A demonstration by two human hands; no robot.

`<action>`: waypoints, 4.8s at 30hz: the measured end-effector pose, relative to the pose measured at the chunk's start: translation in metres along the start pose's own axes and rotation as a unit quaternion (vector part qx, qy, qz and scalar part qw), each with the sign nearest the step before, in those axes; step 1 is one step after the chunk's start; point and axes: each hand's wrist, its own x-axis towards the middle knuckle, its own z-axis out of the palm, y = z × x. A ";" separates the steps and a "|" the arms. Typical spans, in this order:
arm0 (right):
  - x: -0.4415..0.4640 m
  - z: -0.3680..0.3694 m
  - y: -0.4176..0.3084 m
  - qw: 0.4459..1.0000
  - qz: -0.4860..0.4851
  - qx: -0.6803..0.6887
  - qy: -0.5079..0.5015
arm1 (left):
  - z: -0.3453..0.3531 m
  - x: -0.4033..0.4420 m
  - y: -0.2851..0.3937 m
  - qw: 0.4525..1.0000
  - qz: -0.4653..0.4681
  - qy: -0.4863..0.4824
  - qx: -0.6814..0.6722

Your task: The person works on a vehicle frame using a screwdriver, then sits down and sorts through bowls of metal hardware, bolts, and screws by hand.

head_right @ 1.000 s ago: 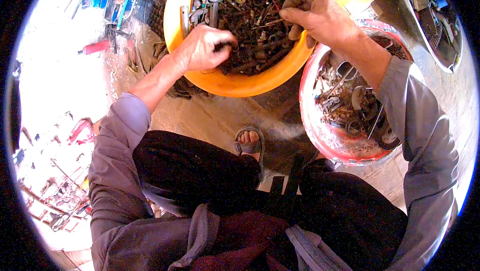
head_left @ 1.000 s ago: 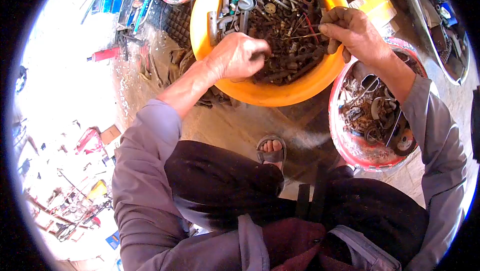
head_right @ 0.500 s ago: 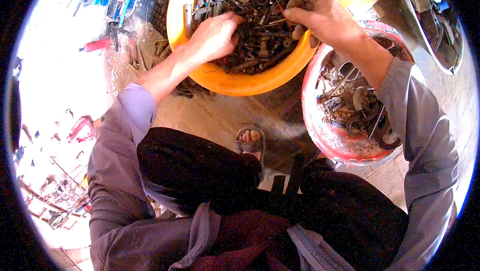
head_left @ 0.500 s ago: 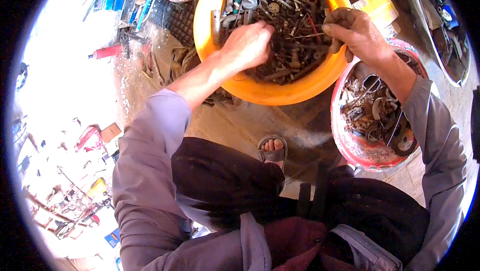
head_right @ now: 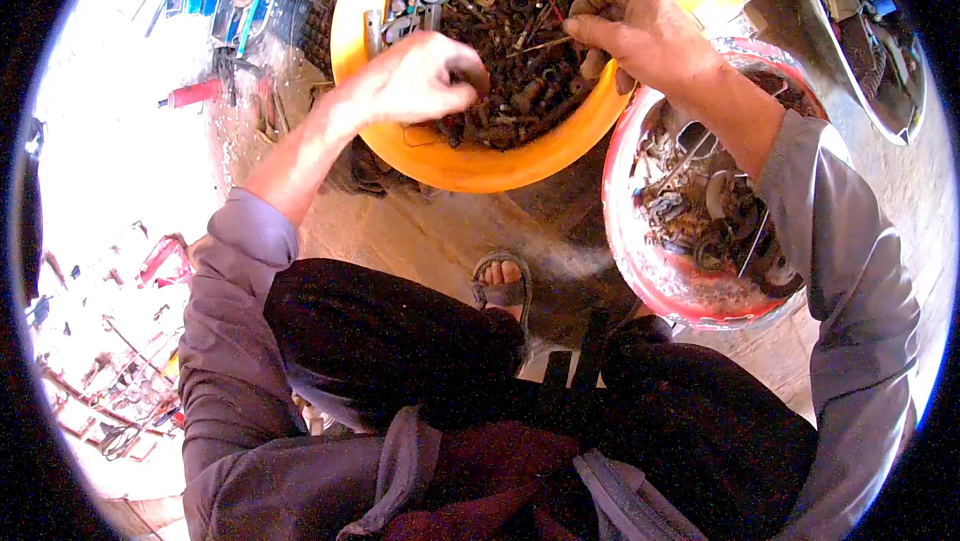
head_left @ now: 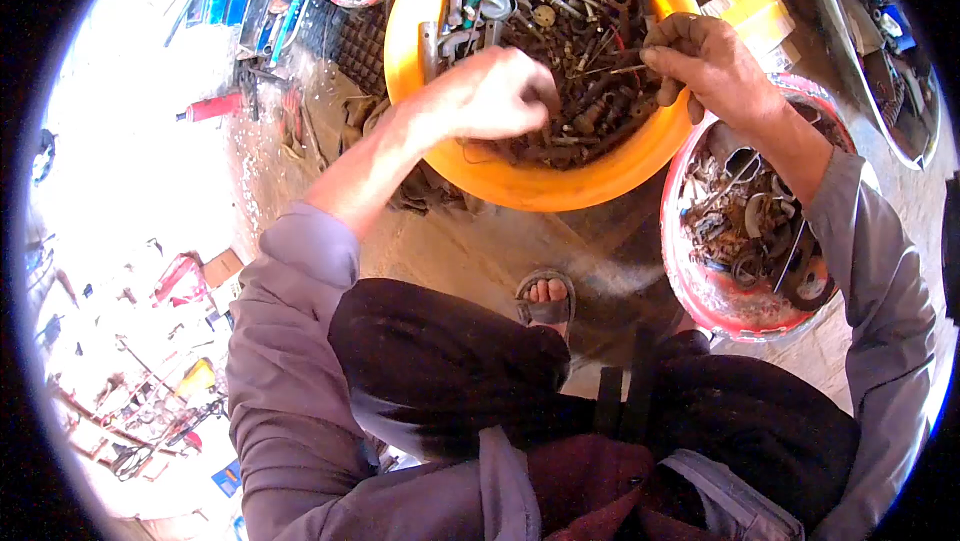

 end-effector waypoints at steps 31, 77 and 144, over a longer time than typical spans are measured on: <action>0.001 0.000 0.004 1.000 -0.014 -0.019 0.002 | 0.036 0.015 -0.043 0.969 -0.022 0.222 0.109; 0.001 0.003 0.002 1.000 -0.004 -0.018 -0.001 | 0.048 0.055 -0.011 0.952 -0.113 0.284 -0.019; -0.001 0.002 0.001 1.000 0.006 -0.019 0.009 | 0.043 -0.018 -0.037 0.924 0.092 0.317 0.191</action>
